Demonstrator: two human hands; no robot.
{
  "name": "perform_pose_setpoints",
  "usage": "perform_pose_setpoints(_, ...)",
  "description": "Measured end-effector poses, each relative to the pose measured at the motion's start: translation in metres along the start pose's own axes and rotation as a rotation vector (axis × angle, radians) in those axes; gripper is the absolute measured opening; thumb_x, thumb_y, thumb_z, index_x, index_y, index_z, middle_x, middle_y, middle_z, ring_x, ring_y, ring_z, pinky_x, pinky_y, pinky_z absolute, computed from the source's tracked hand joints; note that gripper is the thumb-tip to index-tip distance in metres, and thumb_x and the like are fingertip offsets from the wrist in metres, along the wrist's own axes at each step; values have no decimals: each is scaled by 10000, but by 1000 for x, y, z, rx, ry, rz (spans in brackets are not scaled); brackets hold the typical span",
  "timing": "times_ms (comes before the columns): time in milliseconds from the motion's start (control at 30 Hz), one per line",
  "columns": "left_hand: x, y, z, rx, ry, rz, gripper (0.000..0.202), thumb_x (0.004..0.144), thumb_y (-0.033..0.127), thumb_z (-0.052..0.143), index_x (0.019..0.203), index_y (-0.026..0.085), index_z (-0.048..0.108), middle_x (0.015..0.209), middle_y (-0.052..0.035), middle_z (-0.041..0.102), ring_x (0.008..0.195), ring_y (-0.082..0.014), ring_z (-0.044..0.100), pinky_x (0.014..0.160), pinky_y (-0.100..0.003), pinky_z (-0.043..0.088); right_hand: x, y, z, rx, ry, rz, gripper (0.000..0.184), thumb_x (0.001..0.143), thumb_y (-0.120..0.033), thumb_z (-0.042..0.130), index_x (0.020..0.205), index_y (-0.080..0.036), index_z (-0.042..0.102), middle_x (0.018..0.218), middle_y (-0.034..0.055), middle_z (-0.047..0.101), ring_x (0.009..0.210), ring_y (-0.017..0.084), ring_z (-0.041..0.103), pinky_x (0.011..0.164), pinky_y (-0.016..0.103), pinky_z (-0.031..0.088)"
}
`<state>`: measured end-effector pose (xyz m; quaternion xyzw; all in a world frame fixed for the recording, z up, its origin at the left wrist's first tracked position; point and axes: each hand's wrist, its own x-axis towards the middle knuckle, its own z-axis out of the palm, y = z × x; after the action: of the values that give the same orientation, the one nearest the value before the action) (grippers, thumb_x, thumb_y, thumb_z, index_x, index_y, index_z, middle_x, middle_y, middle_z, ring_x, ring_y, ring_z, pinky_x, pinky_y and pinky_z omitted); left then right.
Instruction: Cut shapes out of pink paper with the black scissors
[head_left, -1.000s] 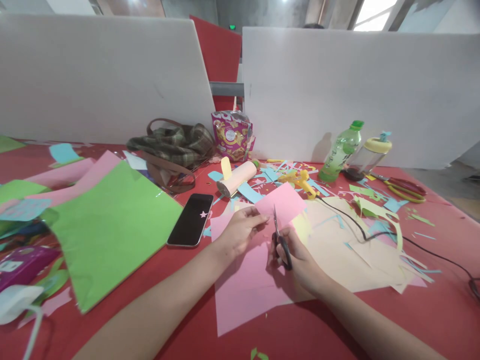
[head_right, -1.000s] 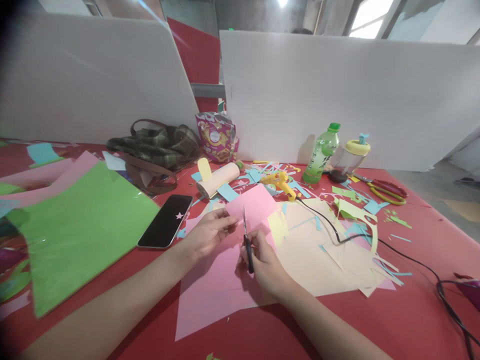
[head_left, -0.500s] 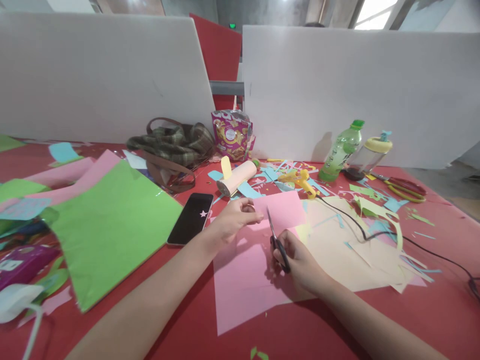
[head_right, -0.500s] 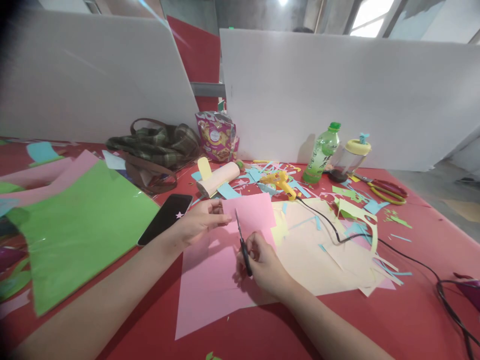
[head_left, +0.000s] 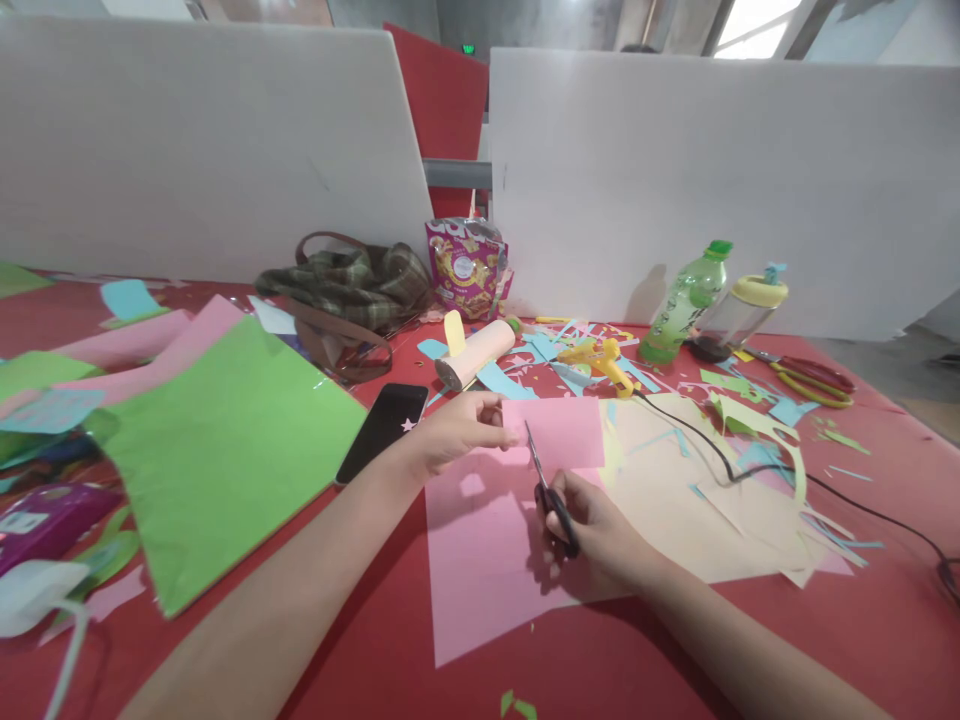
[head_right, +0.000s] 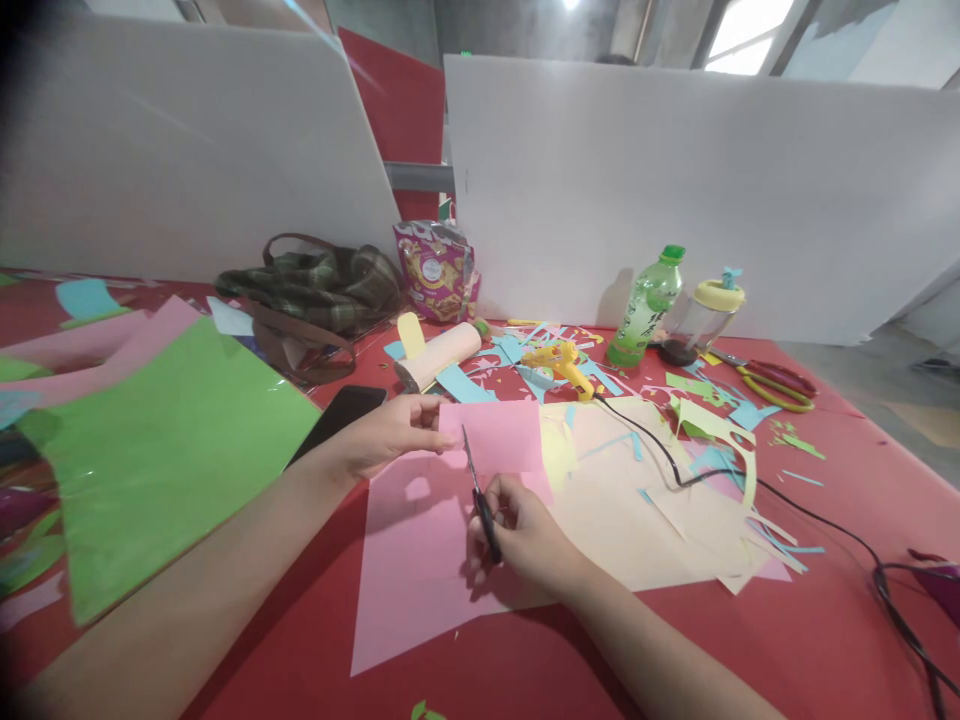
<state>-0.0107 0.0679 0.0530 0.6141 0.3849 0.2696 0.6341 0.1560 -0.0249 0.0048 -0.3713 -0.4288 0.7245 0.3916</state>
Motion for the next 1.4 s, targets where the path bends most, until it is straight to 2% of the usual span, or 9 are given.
perform_pose_setpoints(200,-2,4,0,-54,-45,-15,177,572,121,606,748,127,584,686,-38,601,632,-130,556,591,-233,419,0,5,-6,96,-85,-49,344,634,-437,606,700,-179,389,602,-35,503,369,50,456,315,158,335)
perform_pose_setpoints(433,-2,4,0,-116,-85,-35,233,540,115,631,765,127,573,685,-44,608,634,-138,564,581,-236,426,-3,-2,-7,273,-319,32,386,663,-542,508,735,-170,431,656,2,508,412,46,420,341,152,324)
perform_pose_setpoints(567,-4,7,1,-94,-84,-59,342,490,104,650,825,119,587,618,-31,596,610,-153,568,547,-236,422,-4,-5,-9,278,-370,64,388,686,-555,465,705,-171,415,643,14,503,475,75,469,321,130,300)
perform_pose_setpoints(700,-5,9,1,-77,-94,-87,380,495,108,649,868,124,579,645,-34,599,626,-154,565,561,-242,420,-3,-8,-14,194,-341,22,392,688,-550,467,715,-161,426,647,17,496,498,83,478,335,138,325)
perform_pose_setpoints(900,-6,6,1,-51,-211,-66,378,548,120,618,921,148,563,659,-14,572,630,-126,536,611,-237,399,-3,-10,-16,95,-285,3,390,644,-511,553,740,-150,441,652,23,514,501,86,478,365,158,349)
perform_pose_setpoints(1067,-7,7,3,45,-243,-50,376,550,140,620,920,158,558,610,34,494,593,-90,472,572,-204,356,-3,-7,-15,34,-259,-22,409,608,-511,585,728,-153,428,642,9,524,424,51,430,383,171,341)
perform_pose_setpoints(1267,-8,11,2,112,-254,-54,312,562,144,605,865,144,529,531,72,363,524,-58,345,491,-169,283,-3,-6,-18,-83,-214,-44,374,646,-488,567,737,-163,405,621,-9,507,429,58,443,399,184,331)
perform_pose_setpoints(1400,-9,14,0,160,-281,-56,296,549,142,603,837,135,532,514,77,337,505,-54,309,460,-166,245,-4,-5,-20,-115,-205,-34,361,642,-469,583,721,-167,402,605,-22,496,436,65,461,398,183,324)
